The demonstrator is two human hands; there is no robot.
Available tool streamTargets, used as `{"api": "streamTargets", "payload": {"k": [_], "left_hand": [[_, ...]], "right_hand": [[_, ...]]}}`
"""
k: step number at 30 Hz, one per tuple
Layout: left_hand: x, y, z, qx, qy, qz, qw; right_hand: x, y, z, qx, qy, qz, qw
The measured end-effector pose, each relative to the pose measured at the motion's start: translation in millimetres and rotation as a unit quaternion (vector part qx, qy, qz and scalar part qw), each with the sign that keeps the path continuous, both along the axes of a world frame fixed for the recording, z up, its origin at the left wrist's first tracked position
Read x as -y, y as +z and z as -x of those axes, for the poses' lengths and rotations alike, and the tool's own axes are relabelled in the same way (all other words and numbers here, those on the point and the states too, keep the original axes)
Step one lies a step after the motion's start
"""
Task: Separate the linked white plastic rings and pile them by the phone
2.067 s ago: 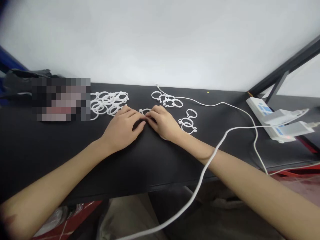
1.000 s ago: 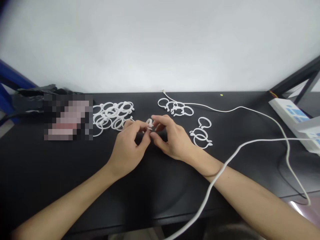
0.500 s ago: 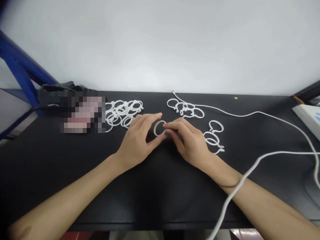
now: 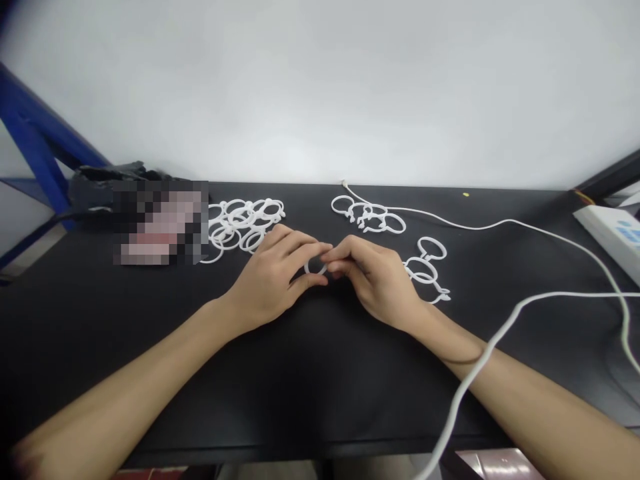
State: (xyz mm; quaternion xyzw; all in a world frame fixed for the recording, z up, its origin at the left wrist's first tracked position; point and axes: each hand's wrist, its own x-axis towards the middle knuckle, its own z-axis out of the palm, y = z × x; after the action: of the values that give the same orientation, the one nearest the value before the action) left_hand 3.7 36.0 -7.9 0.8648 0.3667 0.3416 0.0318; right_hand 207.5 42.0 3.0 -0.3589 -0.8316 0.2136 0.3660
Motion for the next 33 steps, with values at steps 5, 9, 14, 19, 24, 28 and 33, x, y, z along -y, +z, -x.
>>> {"api": "streamTargets", "payload": {"k": [5,9,14,19,24,28,33], "left_hand": [[2.6,1.1,0.6,0.000,0.000,-0.024,1.000],[4.2,1.1,0.5,-0.009,0.004,-0.022,1.000],[-1.8,0.0,5.5,-0.029,0.053,-0.038,0.997],[-10.3,-1.6,23.1,-0.044,0.227,-0.065,0.971],[-11.6,-3.7,32.8,-0.085,0.320,-0.037,0.943],[-11.2,-4.0,31.5,-0.080,0.319,-0.038,0.943],[-7.4,-1.6,23.7,-0.061,0.253,-0.054,0.964]], "right_hand": [[1.2,-0.9,-0.2,-0.043,-0.008,0.050,0.998],[1.8,1.1,0.8,-0.060,0.009,0.071,0.996],[-11.8,-1.0,-3.4,0.053,-0.041,-0.046,0.997],[-33.2,-11.5,-14.2,0.216,-0.173,-0.184,0.943],[-35.0,-16.6,-17.5,0.318,-0.195,-0.162,0.913],[-32.2,-12.8,-14.2,0.331,-0.199,-0.155,0.909],[-27.8,-7.1,-9.2,0.288,-0.164,-0.159,0.930]]}}
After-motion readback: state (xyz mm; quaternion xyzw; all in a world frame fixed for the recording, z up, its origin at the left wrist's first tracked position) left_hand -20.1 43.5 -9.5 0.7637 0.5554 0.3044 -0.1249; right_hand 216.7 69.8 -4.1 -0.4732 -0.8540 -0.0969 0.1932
